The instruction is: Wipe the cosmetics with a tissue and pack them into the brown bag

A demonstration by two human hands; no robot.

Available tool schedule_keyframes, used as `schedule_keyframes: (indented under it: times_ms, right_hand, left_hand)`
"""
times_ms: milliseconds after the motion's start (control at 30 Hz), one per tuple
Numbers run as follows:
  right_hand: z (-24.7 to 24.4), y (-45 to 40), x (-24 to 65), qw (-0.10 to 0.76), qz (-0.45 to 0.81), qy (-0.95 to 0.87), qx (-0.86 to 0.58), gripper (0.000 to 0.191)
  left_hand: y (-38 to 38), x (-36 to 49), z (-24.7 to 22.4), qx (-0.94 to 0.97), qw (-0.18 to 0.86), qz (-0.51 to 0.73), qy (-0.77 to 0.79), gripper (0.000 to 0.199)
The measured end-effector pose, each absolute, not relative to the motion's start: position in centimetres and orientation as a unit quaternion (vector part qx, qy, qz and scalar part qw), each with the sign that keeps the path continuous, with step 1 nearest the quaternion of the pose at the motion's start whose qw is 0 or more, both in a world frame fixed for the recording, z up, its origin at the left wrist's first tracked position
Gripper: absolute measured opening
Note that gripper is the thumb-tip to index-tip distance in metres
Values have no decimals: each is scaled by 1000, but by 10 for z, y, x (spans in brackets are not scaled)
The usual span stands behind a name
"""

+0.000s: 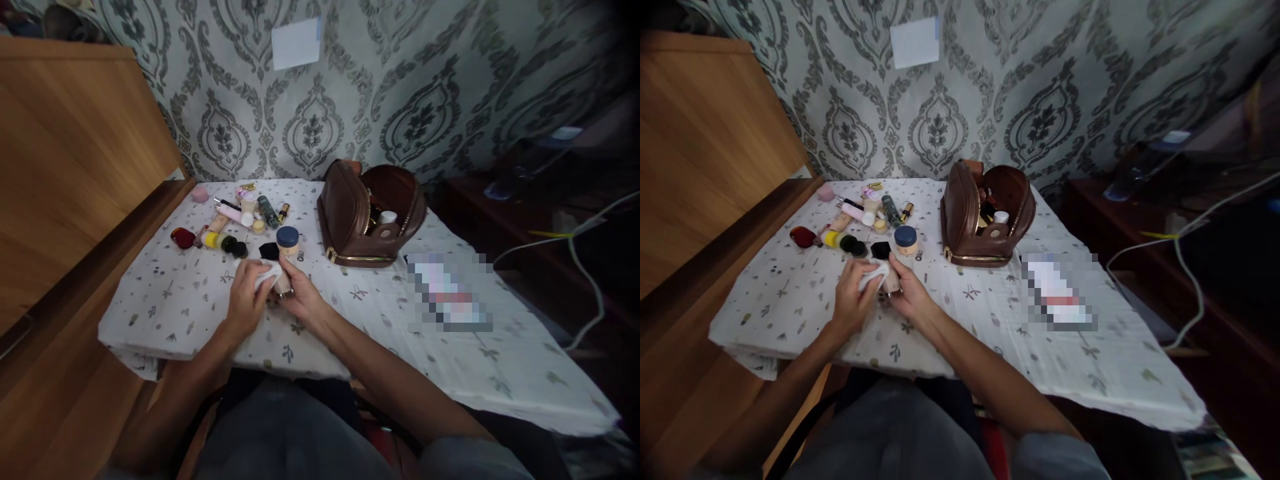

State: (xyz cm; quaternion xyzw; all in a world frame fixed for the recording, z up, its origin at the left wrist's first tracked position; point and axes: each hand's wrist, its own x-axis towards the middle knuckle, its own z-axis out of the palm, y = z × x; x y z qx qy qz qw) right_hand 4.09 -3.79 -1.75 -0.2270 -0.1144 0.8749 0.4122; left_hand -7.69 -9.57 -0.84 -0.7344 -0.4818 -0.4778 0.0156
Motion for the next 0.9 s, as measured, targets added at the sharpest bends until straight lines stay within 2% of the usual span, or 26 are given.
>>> schedule_keyframes:
  times_ms: [167, 333, 467, 633, 900]
  right_hand:
    - [-17, -34, 45, 409, 876, -124, -223, 29]
    - [-19, -39, 38, 423, 864, -135, -237, 16]
    - [-19, -44, 35, 400, 876, -137, -234, 24]
    - [-15, -41, 43, 414, 879, -109, -208, 19]
    - [-10, -37, 52, 374, 906, -82, -181, 32]
  left_hand:
    - [-118, -69, -19, -780, 4, -430, -454, 11]
    - [-89, -86, 0, -737, 29, -458, -496, 10]
    - [-70, -93, 11, -703, 35, -480, -525, 8]
    - [-96, -67, -4, -731, 0, -470, -494, 9]
    - [-113, -57, -20, -777, -3, -442, -449, 10]
